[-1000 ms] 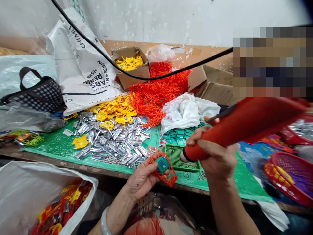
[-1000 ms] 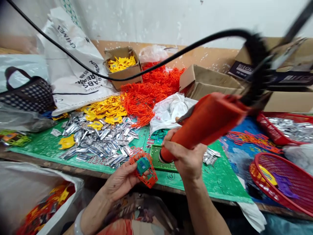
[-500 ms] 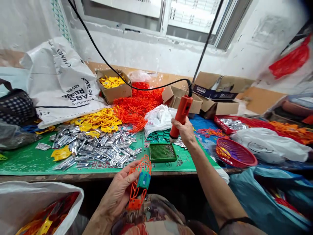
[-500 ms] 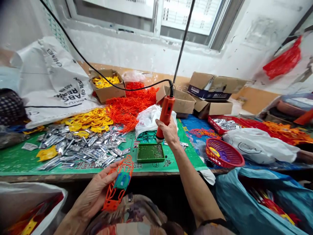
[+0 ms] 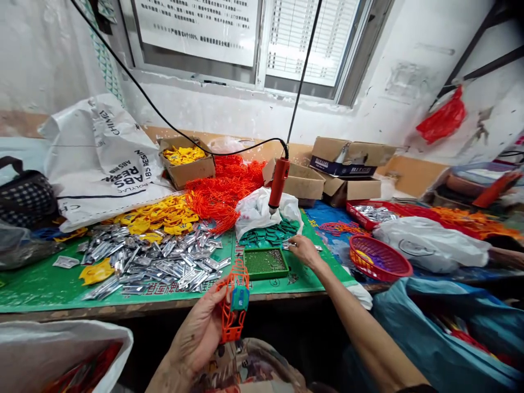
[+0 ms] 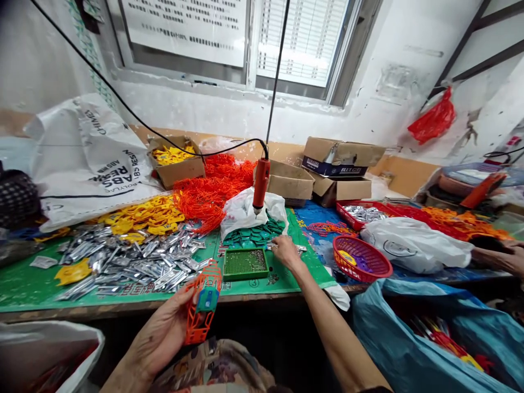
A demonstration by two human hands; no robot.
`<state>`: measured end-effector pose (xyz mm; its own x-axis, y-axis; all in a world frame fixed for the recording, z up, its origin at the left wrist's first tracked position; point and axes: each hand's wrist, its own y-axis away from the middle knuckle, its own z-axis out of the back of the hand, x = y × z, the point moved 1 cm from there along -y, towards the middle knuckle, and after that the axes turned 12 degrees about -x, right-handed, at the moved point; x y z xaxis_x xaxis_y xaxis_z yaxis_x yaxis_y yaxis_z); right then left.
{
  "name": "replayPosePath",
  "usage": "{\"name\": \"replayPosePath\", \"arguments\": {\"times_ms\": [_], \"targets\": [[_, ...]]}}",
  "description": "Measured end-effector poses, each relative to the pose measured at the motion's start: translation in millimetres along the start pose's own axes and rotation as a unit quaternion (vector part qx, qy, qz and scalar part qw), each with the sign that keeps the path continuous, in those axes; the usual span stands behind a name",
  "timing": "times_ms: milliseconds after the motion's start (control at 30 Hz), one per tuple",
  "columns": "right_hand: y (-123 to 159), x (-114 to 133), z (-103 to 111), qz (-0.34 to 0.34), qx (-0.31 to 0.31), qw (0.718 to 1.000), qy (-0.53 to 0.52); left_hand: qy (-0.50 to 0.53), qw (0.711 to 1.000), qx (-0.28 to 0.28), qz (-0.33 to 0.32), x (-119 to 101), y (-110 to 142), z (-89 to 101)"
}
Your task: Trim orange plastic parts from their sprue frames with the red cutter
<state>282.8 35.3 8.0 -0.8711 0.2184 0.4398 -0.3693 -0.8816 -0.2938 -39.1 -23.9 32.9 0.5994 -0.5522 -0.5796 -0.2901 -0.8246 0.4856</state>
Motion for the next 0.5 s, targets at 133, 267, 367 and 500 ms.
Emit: {"name": "replayPosePath", "arguments": {"times_ms": [133, 267, 367, 500], "targets": [[1.5, 0.7, -19.7, 0.041, 0.042, 0.995, 0.08, -0.001, 1.0, 0.006, 0.001, 4.6, 3.2, -1.4], [-0.1, -4.5, -21.0, 0.036, 0.05, 0.996, 0.058, 0.021, 0.999, -0.024, 0.007, 5.0, 3.8, 0.6], [-0.1, -11.7, -10.4, -0.015, 0.036, 0.999, -0.022, 0.035, 0.998, -0.051, 0.022, 2.6, 2.0, 0.7], [19.8, 0.3, 4.7, -0.101, 0.034, 0.97, -0.219, 0.039, 0.996, -0.07, 0.03, -1.3, -4.3, -3.4]]}}
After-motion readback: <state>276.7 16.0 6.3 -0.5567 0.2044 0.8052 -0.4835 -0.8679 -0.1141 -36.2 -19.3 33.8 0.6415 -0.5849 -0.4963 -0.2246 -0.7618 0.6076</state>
